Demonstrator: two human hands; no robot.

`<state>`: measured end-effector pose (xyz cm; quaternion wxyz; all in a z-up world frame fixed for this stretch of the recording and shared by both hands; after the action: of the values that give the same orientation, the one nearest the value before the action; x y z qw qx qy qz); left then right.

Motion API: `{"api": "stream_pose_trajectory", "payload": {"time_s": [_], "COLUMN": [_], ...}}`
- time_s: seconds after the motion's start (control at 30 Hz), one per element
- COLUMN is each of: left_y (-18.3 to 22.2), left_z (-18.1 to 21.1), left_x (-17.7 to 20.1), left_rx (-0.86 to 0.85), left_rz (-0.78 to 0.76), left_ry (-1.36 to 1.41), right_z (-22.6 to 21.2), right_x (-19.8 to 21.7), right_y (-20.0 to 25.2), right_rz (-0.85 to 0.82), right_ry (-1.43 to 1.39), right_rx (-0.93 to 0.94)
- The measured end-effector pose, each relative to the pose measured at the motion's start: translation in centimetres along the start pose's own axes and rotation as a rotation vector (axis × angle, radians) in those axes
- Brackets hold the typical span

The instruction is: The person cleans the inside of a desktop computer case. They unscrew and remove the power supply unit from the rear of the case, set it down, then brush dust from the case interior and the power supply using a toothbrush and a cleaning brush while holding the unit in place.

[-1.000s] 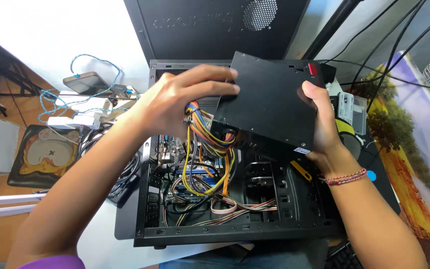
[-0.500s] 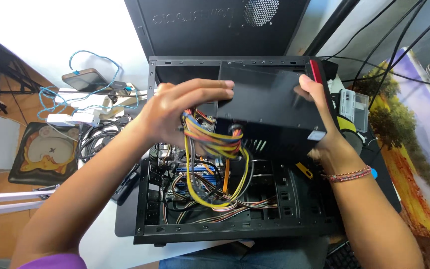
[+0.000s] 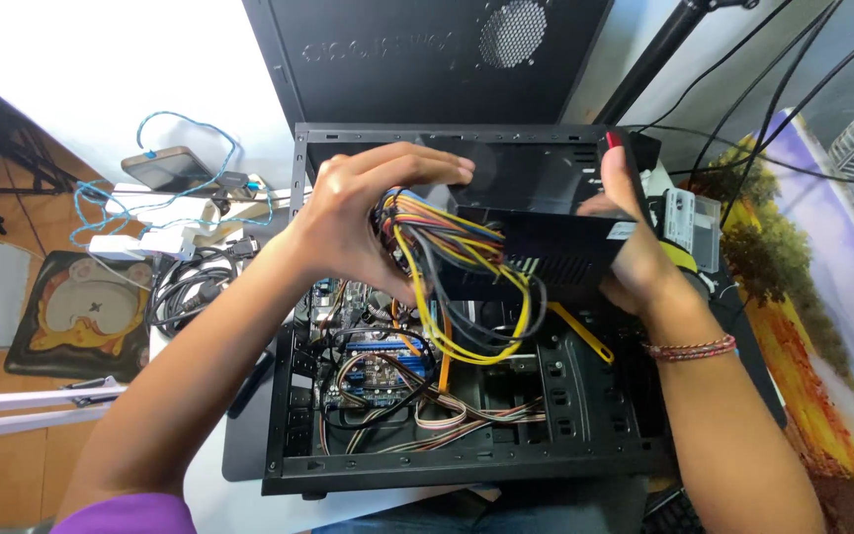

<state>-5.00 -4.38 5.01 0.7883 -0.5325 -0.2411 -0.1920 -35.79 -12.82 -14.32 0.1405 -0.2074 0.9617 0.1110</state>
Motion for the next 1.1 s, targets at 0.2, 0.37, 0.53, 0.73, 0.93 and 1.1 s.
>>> {"api": "stream_pose_trajectory", "payload": {"time_s": [0.2, 0.37, 0.53, 0.73, 0.93, 1.1], "left_y": [1.4, 2.0, 2.4, 1.9, 1.1, 0.2], "left_z": [-0.6, -0.6, -1.0, -0.8, -0.7, -0.9], "left_x": [-0.5, -0.7, 0.0, 1.4, 2.1, 2.0], "left_rx": [0.038, 0.050, 0.059, 0.038, 0.089, 0.109], "left_rz": [0.014, 0.089, 0.161, 0.208, 0.176, 0.084], "left_ry": [0.054, 0.104, 0.072, 0.057, 0.029, 0.000], "right_z": [-4.0, -4.2, -7.7, -13.1, -15.3, -14.6], "right_x": [-6.4, -7.3, -11.9, -18.0, -22.7, -24.6], "right_y": [1.8, 1.2, 2.9, 6.5, 8.5, 7.7], "right_rz": [0.365, 0.145, 0.057, 0.023, 0.112, 0.089], "right_ry": [0.055, -0.118, -0.044, 0.989, 1.419, 1.533], "right_rx": [-0.137, -0.007, 0.101, 0.667, 0.988, 0.968]}}
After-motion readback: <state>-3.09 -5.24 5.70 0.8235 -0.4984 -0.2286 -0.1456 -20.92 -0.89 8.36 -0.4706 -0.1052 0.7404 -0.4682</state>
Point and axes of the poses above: each hand's wrist, its own y-axis away from the middle knuckle, its own x-axis out of the back of the hand, z = x × y, the point moved 8 cm from there along -y, towards the middle knuckle, and after that the axes turned 3 degrees about -x, right-handed, at the moved point
